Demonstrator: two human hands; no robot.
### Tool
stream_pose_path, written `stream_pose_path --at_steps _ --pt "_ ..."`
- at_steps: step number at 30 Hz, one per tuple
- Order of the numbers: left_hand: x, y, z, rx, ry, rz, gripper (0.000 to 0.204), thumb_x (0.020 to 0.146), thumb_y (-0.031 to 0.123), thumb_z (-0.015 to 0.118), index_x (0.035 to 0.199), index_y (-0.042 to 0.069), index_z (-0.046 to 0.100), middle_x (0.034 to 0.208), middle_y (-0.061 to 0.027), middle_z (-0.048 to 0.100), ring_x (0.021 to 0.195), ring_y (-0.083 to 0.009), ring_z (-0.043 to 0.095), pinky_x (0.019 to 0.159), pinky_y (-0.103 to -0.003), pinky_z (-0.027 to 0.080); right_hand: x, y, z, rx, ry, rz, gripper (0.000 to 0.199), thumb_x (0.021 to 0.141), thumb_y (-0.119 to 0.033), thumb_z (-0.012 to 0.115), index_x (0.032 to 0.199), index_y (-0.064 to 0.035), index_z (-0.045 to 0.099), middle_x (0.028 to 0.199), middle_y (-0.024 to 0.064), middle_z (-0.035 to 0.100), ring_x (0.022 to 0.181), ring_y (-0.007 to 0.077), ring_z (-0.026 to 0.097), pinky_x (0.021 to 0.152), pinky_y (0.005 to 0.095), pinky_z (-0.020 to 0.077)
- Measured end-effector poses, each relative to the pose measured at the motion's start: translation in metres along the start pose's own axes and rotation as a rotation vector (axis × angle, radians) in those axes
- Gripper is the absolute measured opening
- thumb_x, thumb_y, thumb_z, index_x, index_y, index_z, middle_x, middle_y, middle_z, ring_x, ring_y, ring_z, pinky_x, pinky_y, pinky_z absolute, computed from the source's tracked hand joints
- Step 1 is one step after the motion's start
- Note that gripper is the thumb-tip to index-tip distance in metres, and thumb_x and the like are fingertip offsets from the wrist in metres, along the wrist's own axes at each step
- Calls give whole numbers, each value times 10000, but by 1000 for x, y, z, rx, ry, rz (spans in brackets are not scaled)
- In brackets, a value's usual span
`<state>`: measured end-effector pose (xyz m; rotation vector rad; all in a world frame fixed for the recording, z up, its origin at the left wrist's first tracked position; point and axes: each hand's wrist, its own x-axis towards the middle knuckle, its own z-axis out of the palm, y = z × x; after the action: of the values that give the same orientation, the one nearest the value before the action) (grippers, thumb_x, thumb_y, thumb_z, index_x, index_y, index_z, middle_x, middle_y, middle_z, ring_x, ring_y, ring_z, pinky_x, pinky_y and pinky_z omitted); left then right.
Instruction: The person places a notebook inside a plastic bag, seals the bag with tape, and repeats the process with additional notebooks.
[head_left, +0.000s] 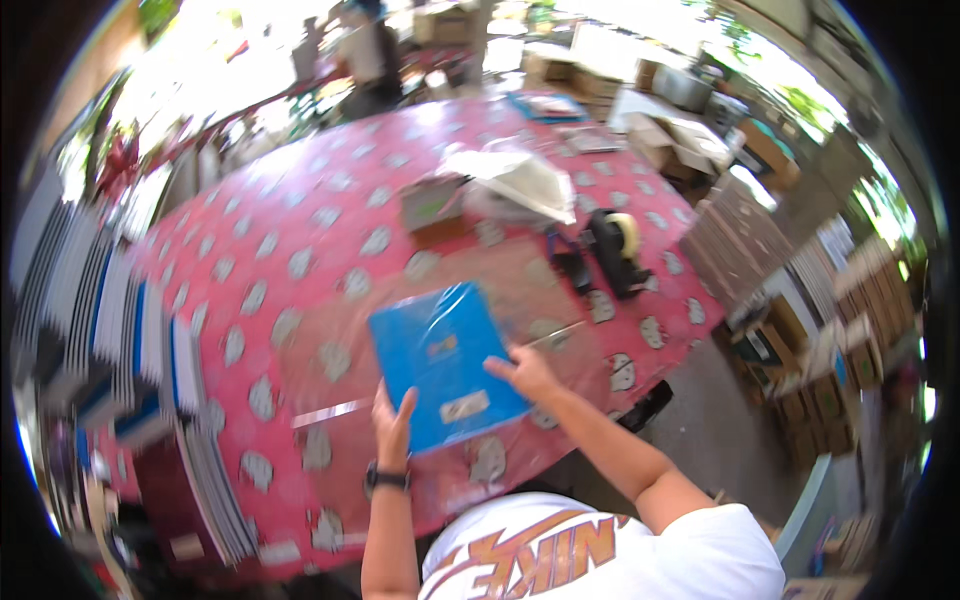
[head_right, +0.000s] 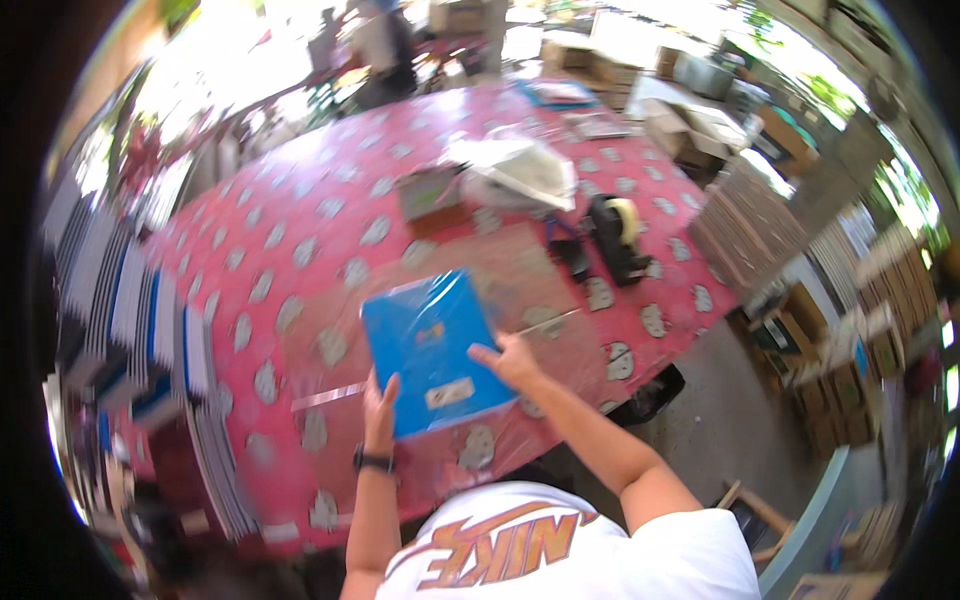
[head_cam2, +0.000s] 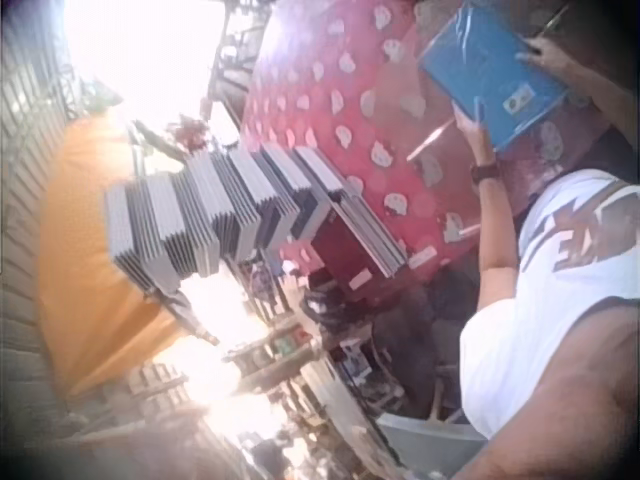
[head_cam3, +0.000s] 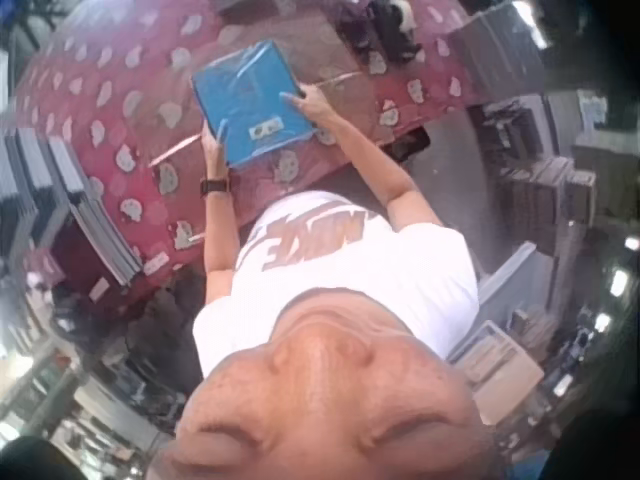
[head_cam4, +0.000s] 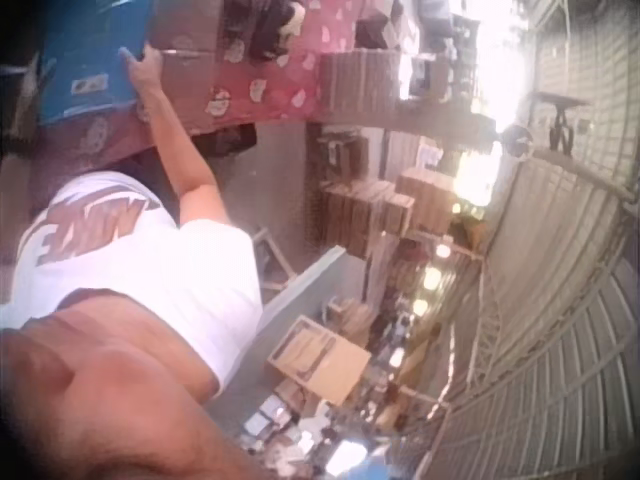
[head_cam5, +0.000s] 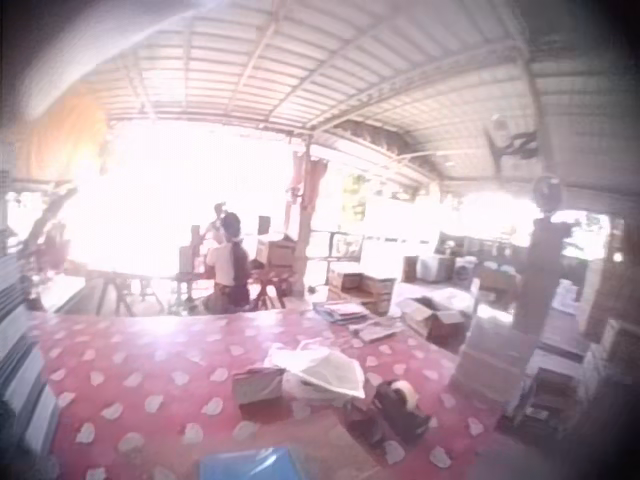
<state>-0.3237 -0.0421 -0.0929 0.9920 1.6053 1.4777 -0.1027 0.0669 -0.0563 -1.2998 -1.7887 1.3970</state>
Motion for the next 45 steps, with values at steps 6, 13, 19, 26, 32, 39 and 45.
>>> stream_pose_path --at_steps 6,13,19,26,32,39,45 --pt "-33 59 0 -584 -173 -44 660 819 250 617 1331 -5 287 1220 -102 463 1071 -194 481 902 -315 392 -79 -85 -50 504 71 -147 699 728 -372 699 1236 39 452 1185 139 410 1026 164 454 852 278 419" --pt "-29 144 146 -565 -311 172 797 672 234 766 1294 24 314 1155 -61 479 1015 -159 497 850 -277 414 -129 -100 -189 441 308 -373 800 619 -124 743 1296 21 344 1156 116 492 1022 178 500 857 306 419" --pt "-1 203 260 -396 -534 647 869 700 374 723 1368 69 258 1434 -106 200 1243 -244 336 969 -423 315 -165 -99 -340 567 789 -379 627 578 -55 704 1162 18 489 994 100 585 883 192 572 790 304 464" --pt "-20 161 235 -171 -281 382 824 730 534 617 1363 100 314 1452 -138 163 1335 -302 167 1013 -505 217 -94 -158 -546 -948 1404 -602 680 624 -163 719 1238 -83 436 1013 129 592 863 295 603 771 362 481" --pt "-30 126 220 12 -81 171 796 742 522 606 1354 97 326 1439 -143 196 1322 -308 193 1010 -504 224 15 -48 -648 -1574 1021 -222 690 569 -121 725 1205 -127 456 1045 92 569 963 292 546 817 420 430" --pt "-31 96 192 318 104 128 764 755 508 594 1343 93 341 1423 -149 233 1307 -314 224 1007 -504 231 45 -21 -614 -1420 945 -93 748 625 -219 768 1287 -209 419 1214 70 499 1133 254 455 931 441 345" --pt "-33 46 152 860 328 191 736 766 496 584 1334 90 353 1410 -154 265 1294 -320 251 1004 -503 238 54 -10 -651 -1451 1044 90 771 628 -290 774 1305 -244 407 1270 49 473 1167 243 435 916 479 349"
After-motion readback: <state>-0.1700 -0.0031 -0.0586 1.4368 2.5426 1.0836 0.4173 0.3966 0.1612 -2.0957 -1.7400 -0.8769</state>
